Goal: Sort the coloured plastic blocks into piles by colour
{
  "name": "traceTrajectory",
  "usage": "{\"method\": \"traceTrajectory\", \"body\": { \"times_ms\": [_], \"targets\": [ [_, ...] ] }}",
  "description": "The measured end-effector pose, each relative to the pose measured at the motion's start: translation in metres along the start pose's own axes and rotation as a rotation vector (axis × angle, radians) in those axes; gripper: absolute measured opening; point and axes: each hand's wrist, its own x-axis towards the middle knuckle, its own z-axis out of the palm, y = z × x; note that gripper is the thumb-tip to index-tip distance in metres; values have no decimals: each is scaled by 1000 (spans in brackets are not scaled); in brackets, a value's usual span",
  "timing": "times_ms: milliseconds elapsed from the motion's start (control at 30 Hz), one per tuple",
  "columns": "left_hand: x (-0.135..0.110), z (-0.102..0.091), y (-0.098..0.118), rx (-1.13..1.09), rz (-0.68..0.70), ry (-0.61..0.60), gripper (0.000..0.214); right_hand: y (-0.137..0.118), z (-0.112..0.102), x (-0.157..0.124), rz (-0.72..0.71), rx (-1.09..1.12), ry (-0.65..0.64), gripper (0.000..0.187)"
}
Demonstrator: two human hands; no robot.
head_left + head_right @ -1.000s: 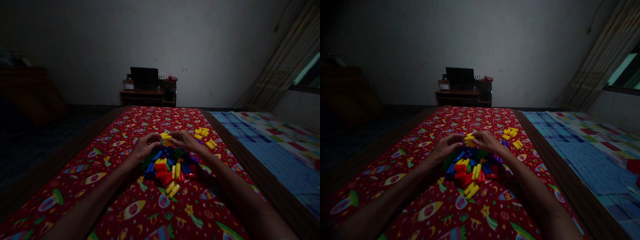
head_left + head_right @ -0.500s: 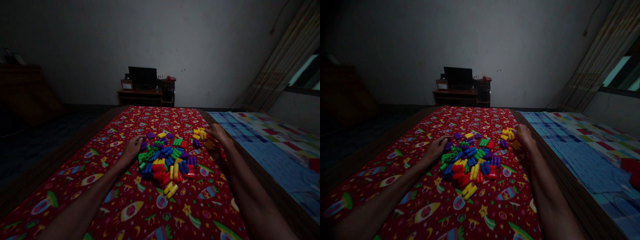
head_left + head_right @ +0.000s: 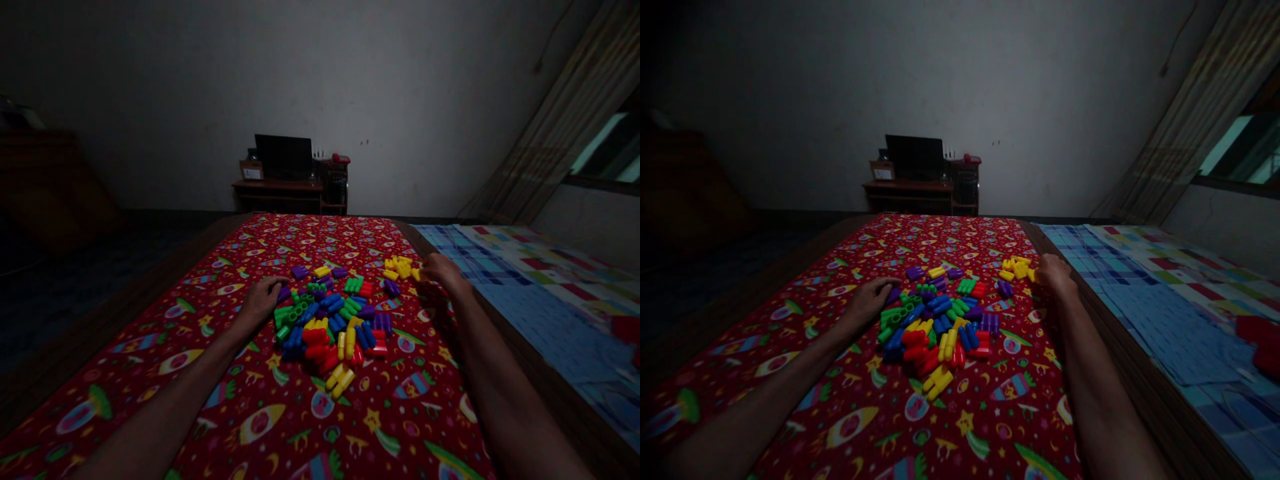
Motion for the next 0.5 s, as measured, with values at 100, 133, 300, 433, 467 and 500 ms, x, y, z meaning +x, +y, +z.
{"method": "traceTrajectory", "body": {
  "times_ms": [100, 133, 300, 433, 467, 500],
  "targets": [
    [0, 1, -2, 9, 10, 3, 38, 2, 3, 0, 7, 28, 27, 31],
    [0, 2, -2, 12, 15, 5, 38, 2, 4, -1, -14, 49, 43, 33],
    [2, 3, -4, 15, 48, 20, 37, -15, 13, -6, -99, 93, 125, 45],
    [1, 3, -4, 40, 72, 4, 36, -42, 27, -10, -394, 24, 130, 56],
    [1, 3, -4, 47, 77, 2, 36, -47, 31, -9, -449, 8, 109, 54],
    [1, 3, -4, 53, 84, 1, 36, -49, 35, -7, -479, -1, 85, 52]
  ]
}}
